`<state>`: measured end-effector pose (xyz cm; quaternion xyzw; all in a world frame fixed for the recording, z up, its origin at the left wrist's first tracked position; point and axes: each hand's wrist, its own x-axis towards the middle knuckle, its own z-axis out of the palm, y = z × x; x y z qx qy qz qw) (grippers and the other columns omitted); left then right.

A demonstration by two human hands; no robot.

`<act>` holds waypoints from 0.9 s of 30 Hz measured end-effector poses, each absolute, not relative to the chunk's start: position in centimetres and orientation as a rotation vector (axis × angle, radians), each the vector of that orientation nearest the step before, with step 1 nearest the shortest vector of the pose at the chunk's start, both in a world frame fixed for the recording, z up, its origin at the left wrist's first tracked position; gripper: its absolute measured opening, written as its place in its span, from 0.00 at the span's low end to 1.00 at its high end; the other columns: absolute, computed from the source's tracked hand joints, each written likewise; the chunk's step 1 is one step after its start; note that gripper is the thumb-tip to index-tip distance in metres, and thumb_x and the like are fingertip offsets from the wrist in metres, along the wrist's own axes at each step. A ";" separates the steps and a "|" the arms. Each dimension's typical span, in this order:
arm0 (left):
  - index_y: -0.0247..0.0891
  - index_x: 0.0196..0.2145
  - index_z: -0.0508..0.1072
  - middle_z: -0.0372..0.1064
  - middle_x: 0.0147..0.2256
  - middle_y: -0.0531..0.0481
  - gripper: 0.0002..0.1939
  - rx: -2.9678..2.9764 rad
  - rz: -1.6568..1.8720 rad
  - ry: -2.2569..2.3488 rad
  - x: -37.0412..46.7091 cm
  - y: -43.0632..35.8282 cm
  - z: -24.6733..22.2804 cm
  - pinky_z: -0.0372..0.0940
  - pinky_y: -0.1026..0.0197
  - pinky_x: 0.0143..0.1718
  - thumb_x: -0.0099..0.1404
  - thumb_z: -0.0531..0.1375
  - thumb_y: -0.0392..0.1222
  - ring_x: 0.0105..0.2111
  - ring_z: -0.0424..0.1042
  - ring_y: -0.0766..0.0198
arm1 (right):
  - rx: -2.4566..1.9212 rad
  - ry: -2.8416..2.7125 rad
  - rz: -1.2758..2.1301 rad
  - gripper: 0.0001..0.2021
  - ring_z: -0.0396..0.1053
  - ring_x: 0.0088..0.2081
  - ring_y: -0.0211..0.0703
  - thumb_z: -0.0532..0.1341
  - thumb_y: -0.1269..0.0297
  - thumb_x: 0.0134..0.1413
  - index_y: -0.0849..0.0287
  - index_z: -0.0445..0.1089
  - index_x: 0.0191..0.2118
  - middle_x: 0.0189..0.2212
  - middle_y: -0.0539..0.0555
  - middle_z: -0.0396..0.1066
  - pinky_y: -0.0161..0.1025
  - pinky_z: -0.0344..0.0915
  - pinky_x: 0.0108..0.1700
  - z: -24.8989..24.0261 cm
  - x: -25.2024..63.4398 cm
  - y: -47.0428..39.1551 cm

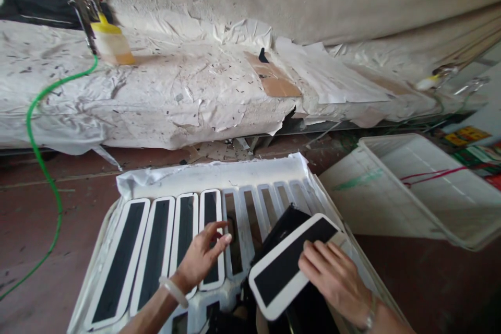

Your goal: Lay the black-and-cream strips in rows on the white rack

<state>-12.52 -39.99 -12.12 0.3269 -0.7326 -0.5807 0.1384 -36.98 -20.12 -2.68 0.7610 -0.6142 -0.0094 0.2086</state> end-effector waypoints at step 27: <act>0.38 0.38 0.68 0.71 0.33 0.45 0.18 0.980 -1.971 -1.565 -15.9 -36.1 -12.9 0.69 0.54 0.37 0.68 0.50 0.55 0.33 0.72 0.58 | 1.075 -3.221 1.801 0.23 0.68 0.29 0.46 0.60 0.40 0.50 0.59 0.68 0.34 0.25 0.52 0.70 0.38 0.64 0.30 -8.6 -30.3 -28.7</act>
